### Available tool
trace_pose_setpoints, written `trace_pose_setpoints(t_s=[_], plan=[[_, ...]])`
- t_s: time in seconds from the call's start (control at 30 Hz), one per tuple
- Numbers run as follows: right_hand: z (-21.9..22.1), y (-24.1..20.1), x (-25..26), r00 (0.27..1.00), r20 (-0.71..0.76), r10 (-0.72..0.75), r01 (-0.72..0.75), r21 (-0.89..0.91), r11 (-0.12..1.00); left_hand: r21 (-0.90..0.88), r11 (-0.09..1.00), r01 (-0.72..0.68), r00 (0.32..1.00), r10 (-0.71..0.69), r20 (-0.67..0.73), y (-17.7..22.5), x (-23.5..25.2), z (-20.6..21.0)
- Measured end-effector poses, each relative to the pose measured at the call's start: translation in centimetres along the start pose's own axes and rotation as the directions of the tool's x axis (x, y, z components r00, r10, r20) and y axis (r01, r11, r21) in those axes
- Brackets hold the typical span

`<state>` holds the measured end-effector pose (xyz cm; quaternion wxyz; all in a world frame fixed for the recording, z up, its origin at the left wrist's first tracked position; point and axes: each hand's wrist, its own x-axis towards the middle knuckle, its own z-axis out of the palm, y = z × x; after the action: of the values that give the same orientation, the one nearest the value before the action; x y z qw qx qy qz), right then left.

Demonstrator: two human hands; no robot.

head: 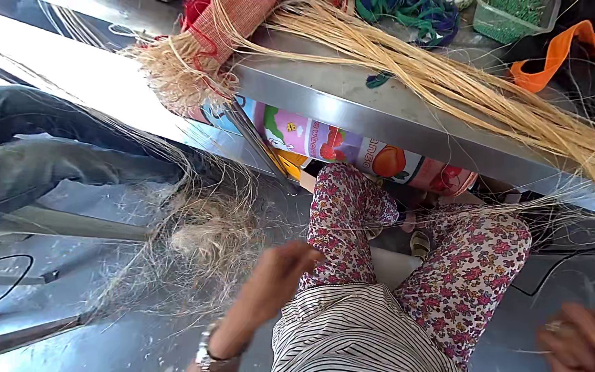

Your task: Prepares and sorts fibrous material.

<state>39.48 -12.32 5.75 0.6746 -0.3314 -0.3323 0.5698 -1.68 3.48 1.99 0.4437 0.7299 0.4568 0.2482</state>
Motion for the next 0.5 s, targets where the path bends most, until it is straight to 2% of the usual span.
trace_pose_setpoints(t_s=[0.07,0.13,0.23,0.37,0.43,0.5], plan=[[3.3,3.6,1.7,0.995,0.100,0.020,-0.017,-0.028,0.999,-0.115,0.989,-0.089,0.974,0.111,0.195,1.4,0.8,3.1],[5.3,6.6,3.0,0.989,0.138,0.045,-0.026,-0.138,0.990,-0.191,0.971,-0.142,0.938,0.194,0.288,2.2,1.5,5.2],[7.5,8.9,4.1,0.994,0.015,0.112,-0.098,-0.379,0.920,-0.238,0.951,-0.196,0.895,0.272,0.352,2.7,1.7,6.9],[8.9,10.0,4.8,0.985,-0.029,0.171,-0.170,-0.380,0.909,-0.247,0.936,-0.250,0.853,0.334,0.401,2.9,1.8,7.5],[9.1,10.1,4.9,0.993,-0.030,0.114,-0.116,-0.420,0.900,-0.248,0.934,-0.256,0.847,0.341,0.409,3.0,1.8,7.6],[9.0,10.3,4.9,1.000,-0.014,0.027,-0.030,-0.495,0.868,-0.280,0.937,-0.210,0.871,0.309,0.383,3.2,1.9,7.7]])
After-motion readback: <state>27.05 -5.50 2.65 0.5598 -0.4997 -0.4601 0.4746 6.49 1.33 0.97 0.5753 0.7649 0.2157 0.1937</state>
